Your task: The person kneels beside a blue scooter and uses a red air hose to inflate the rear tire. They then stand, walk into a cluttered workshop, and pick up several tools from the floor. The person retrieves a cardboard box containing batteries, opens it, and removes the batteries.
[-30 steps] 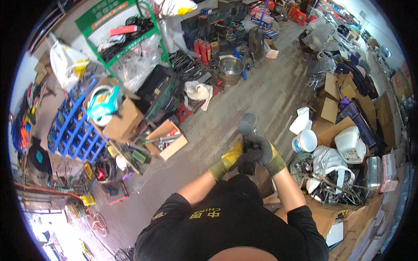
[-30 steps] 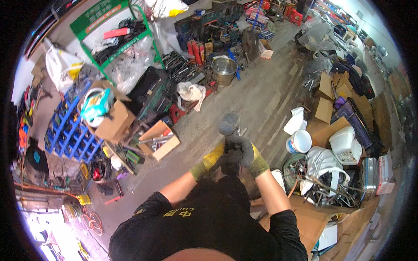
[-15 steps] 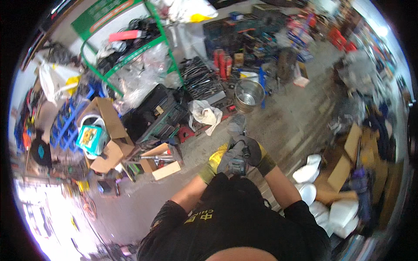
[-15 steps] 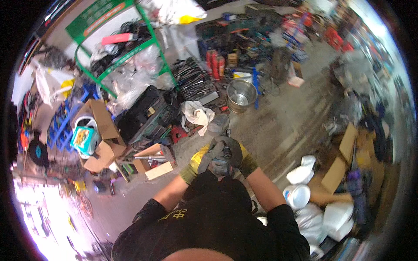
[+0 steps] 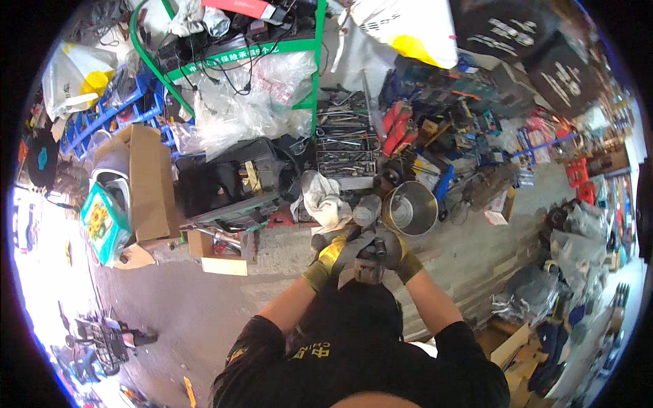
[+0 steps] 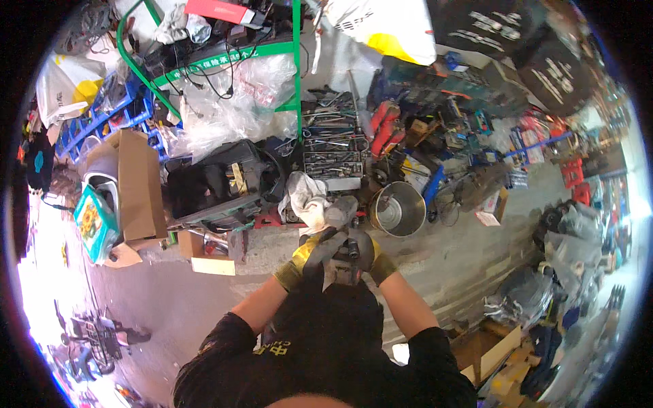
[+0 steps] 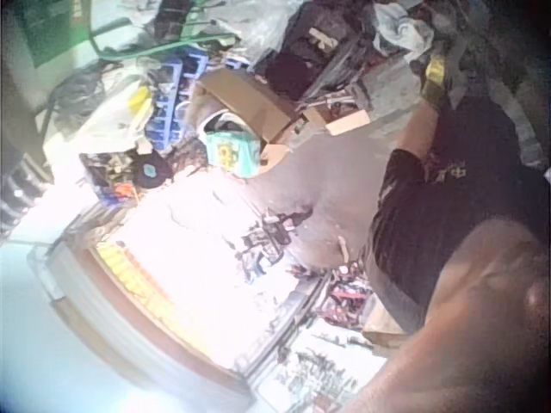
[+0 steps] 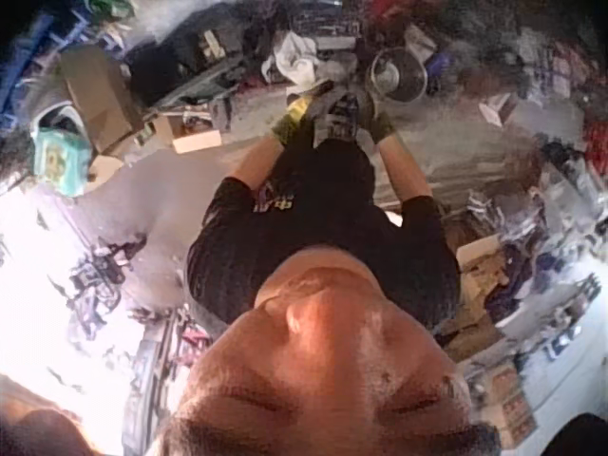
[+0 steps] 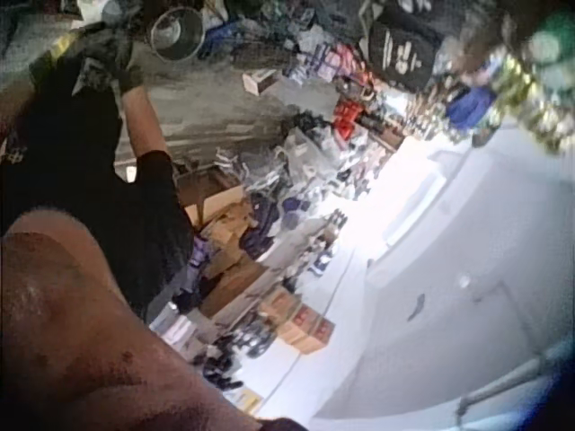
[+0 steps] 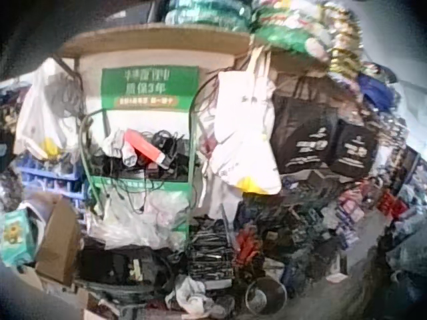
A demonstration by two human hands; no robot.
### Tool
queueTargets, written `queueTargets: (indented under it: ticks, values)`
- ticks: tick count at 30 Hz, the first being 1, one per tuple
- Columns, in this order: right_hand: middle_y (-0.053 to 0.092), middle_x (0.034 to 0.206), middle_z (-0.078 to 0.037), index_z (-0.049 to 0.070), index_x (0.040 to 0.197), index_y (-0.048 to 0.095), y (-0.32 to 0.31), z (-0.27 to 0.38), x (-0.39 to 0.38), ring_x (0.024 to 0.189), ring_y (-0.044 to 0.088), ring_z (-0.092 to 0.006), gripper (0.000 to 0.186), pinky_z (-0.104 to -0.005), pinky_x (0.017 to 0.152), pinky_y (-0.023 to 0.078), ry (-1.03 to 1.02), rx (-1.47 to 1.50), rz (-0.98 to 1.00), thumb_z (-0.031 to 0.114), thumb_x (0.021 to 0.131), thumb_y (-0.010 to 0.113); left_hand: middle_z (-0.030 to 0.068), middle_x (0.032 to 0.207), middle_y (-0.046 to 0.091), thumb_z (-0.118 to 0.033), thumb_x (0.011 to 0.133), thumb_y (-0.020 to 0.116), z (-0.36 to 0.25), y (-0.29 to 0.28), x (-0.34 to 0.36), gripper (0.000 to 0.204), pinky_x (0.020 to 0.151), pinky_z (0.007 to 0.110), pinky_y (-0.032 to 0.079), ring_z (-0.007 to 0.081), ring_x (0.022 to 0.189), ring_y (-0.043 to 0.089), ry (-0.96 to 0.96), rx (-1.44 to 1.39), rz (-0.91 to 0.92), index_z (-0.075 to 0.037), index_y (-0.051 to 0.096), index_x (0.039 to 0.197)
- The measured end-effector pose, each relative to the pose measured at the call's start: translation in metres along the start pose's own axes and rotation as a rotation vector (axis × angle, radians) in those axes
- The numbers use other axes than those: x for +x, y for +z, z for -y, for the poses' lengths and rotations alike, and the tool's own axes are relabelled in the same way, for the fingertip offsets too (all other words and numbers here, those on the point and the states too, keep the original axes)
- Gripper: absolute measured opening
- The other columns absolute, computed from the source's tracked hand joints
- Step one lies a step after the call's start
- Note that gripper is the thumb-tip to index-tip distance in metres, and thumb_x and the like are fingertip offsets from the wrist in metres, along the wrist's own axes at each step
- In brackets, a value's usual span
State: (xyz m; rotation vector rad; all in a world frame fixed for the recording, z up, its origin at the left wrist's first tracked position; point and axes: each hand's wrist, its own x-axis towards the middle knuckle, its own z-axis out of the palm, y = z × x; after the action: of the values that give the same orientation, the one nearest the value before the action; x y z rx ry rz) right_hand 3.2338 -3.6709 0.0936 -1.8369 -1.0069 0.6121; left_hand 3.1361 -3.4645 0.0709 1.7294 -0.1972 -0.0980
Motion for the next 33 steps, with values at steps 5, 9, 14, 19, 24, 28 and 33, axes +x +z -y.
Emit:
queueTargets:
  ticks: [5, 9, 14, 19, 24, 28, 33]
  values:
    - [0.066, 0.088, -0.002, 0.012, 0.095, 0.068, -0.037, -0.145, 0.099, 0.077, 0.066, -0.0163, 0.016, -0.0361, 0.073, 0.059, 0.758, 0.933, -0.033, 0.028, 0.097, 0.069, 0.0062, 0.12, 0.065, -0.023, 0.106, 0.054, 0.047, -0.023, 0.049, 0.032, 0.1, 0.033, 0.048, 0.017, 0.115, 0.059, -0.396, -0.949, -0.403, -0.003, 0.061, 0.131]
    - [0.067, 0.089, -0.003, 0.012, 0.1, 0.067, -0.066, -0.244, 0.183, 0.078, 0.066, -0.0137, 0.016, -0.0359, 0.072, 0.06, 1.085, 0.889, 0.04, 0.026, 0.095, 0.07, 0.0108, 0.117, 0.068, -0.015, 0.106, 0.052, 0.074, -0.007, 0.054, 0.027, 0.102, 0.034, 0.05, 0.0205, 0.116, 0.062, -0.469, -0.768, -0.627, 0.003, 0.064, 0.122]
    - [0.07, 0.097, -0.008, 0.009, 0.109, 0.066, -0.08, -0.402, 0.32, 0.088, 0.069, -0.0211, 0.02, -0.0397, 0.076, 0.059, 0.757, 0.265, 0.282, 0.023, 0.094, 0.068, 0.0125, 0.135, 0.066, -0.019, 0.109, 0.055, 0.165, 0.028, 0.058, 0.04, 0.113, 0.035, 0.046, 0.0209, 0.127, 0.061, -0.677, -0.952, -0.695, 0.003, 0.058, 0.141]
    - [0.071, 0.102, -0.014, 0.008, 0.115, 0.067, -0.069, -0.561, 0.399, 0.094, 0.07, -0.0287, 0.027, -0.0434, 0.08, 0.058, 0.657, -0.285, 0.163, 0.024, 0.093, 0.065, 0.0155, 0.142, 0.061, -0.019, 0.11, 0.052, 0.241, 0.092, 0.047, 0.044, 0.117, 0.038, 0.044, 0.0247, 0.132, 0.059, -0.666, -1.36, -0.939, 0.004, 0.051, 0.147]
    - [0.071, 0.107, -0.02, 0.007, 0.121, 0.067, -0.046, -0.643, 0.454, 0.099, 0.071, -0.0363, 0.033, -0.0471, 0.085, 0.057, 0.67, -0.645, 0.127, 0.024, 0.092, 0.062, 0.0194, 0.149, 0.056, -0.018, 0.111, 0.046, 0.285, 0.117, 0.029, 0.044, 0.122, 0.048, 0.038, 0.0319, 0.139, 0.054, -0.732, -1.39, -1.044, 0.005, 0.048, 0.149]
    - [0.07, 0.115, -0.022, 0.009, 0.129, 0.064, -0.027, -0.654, 0.45, 0.108, 0.069, -0.0402, 0.039, -0.0487, 0.091, 0.056, 0.61, -0.844, 0.138, 0.021, 0.093, 0.06, 0.0188, 0.145, 0.059, -0.02, 0.11, 0.05, 0.297, 0.109, 0.029, 0.044, 0.119, 0.045, 0.042, 0.0308, 0.135, 0.057, -0.782, -1.376, -1.107, 0.004, 0.051, 0.147]
    - [0.056, 0.149, -0.015, 0.012, 0.146, 0.053, -0.025, -0.636, 0.425, 0.125, 0.062, -0.033, 0.049, -0.0448, 0.107, 0.051, 0.517, -0.898, 0.306, 0.011, 0.097, 0.051, 0.0196, 0.143, 0.06, -0.024, 0.109, 0.052, 0.297, 0.097, 0.045, 0.048, 0.116, 0.045, 0.043, 0.0326, 0.134, 0.058, -0.745, -1.392, -1.156, 0.004, 0.049, 0.148]
